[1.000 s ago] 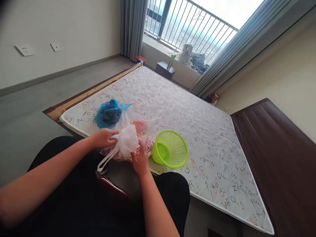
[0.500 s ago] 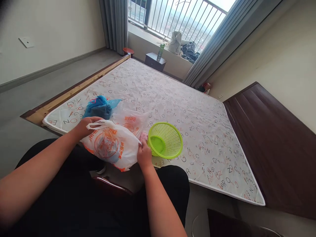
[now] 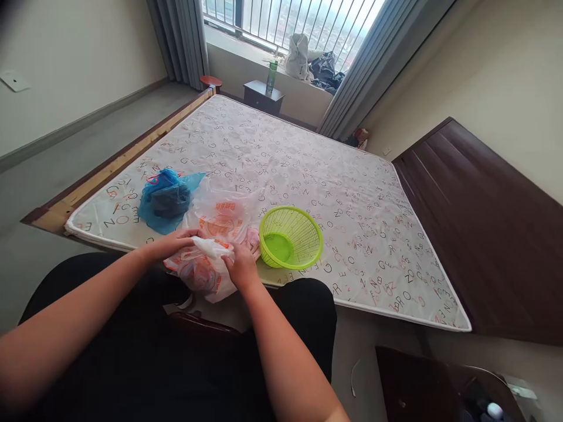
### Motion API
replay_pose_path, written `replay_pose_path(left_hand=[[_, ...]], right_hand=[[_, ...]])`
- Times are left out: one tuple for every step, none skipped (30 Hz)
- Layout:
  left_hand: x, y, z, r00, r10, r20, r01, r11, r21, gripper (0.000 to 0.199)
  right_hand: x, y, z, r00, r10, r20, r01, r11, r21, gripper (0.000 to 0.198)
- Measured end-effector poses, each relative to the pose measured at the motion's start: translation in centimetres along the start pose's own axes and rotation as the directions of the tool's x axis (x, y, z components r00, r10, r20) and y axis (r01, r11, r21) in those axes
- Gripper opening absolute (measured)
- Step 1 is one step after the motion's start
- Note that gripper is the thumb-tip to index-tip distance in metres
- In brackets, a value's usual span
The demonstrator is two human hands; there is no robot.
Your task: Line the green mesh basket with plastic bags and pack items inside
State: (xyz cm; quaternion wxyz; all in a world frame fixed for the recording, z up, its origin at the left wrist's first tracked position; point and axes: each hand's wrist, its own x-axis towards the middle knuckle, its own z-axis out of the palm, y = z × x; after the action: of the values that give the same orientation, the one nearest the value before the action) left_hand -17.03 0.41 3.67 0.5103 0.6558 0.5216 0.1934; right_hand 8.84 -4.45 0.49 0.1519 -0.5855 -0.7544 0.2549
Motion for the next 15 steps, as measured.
replay_pose_path(left_hand=[[0.0,0.1,0.4,0.999,0.051,-0.013,-0.050,0.994,0.099,0.043],[0.0,0.3,0.8,0.992,0.121,-0.045,-0.109,0.973,0.201,0.050],[-0.1,0.5,1.3,0.976,0.203,-0.075,-0.172,0.939,0.298,0.059],[0.0,0.8,1.9,0.955,0.285,-0.085,-0.232,0.894,0.382,0.067],[0.0,1.0,2.6,0.935,0.347,-0.070,-0.281,0.848,0.449,0.073],[0.2,1.1,3.2,0.925,0.379,-0.029,-0.316,0.809,0.495,0.073],[0.4,1.2,3.8,0.925,0.380,0.024,-0.335,0.784,0.522,0.066],[0.7,1.2,4.1,0.931,0.359,0.062,-0.334,0.774,0.538,0.057],[1.1,1.1,4.2,0.942,0.328,0.072,-0.312,0.775,0.550,0.046],[1.4,1.0,4.1,0.953,0.297,0.052,-0.275,0.784,0.557,0.037],[1.6,0.8,3.6,0.963,0.270,0.006,-0.228,0.799,0.557,0.032],[1.8,0.7,2.9,0.965,0.253,-0.064,-0.178,0.819,0.545,0.032],[1.8,0.6,2.1,0.959,0.238,-0.151,-0.128,0.846,0.518,0.035],[1.7,0.5,1.1,0.944,0.221,-0.245,-0.081,0.875,0.477,0.038],[1.5,0.5,0.1,0.919,0.201,-0.339,-0.041,0.905,0.423,0.041]], right_hand=[[0.1,0.1,0.1,1.000,-0.007,0.023,0.006,1.000,0.021,0.039],[0.2,0.2,0.2,0.999,-0.012,0.035,0.011,1.000,0.028,0.032],[0.3,0.3,0.2,0.999,-0.017,0.028,0.016,0.999,0.033,0.028],[0.3,0.3,0.1,1.000,-0.018,0.006,0.018,0.999,0.040,0.027],[0.2,0.3,0.0,1.000,-0.019,-0.019,0.020,0.998,0.053,0.027],[0.2,0.2,-0.1,0.999,-0.018,-0.040,0.021,0.997,0.069,0.026],[0.1,0.1,-0.1,0.998,-0.012,-0.056,0.017,0.996,0.087,0.026],[0.0,0.0,-0.2,0.998,0.002,-0.069,0.006,0.994,0.108,0.026],[-0.1,-0.1,-0.2,0.996,0.024,-0.086,-0.012,0.991,0.134,0.027],[-0.2,-0.1,-0.2,0.993,0.050,-0.108,-0.031,0.986,0.166,0.027],[-0.2,0.0,-0.2,0.987,0.076,-0.142,-0.045,0.977,0.206,0.028],[-0.2,0.1,-0.2,0.977,0.101,-0.188,-0.051,0.965,0.256,0.028],[-0.2,0.2,-0.4,0.962,0.127,-0.242,-0.046,0.948,0.315,0.029],[-0.3,0.3,-0.6,0.943,0.151,-0.297,-0.028,0.925,0.379,0.029],[-0.3,0.4,-0.9,0.924,0.170,-0.343,0.001,0.895,0.446,0.029]])
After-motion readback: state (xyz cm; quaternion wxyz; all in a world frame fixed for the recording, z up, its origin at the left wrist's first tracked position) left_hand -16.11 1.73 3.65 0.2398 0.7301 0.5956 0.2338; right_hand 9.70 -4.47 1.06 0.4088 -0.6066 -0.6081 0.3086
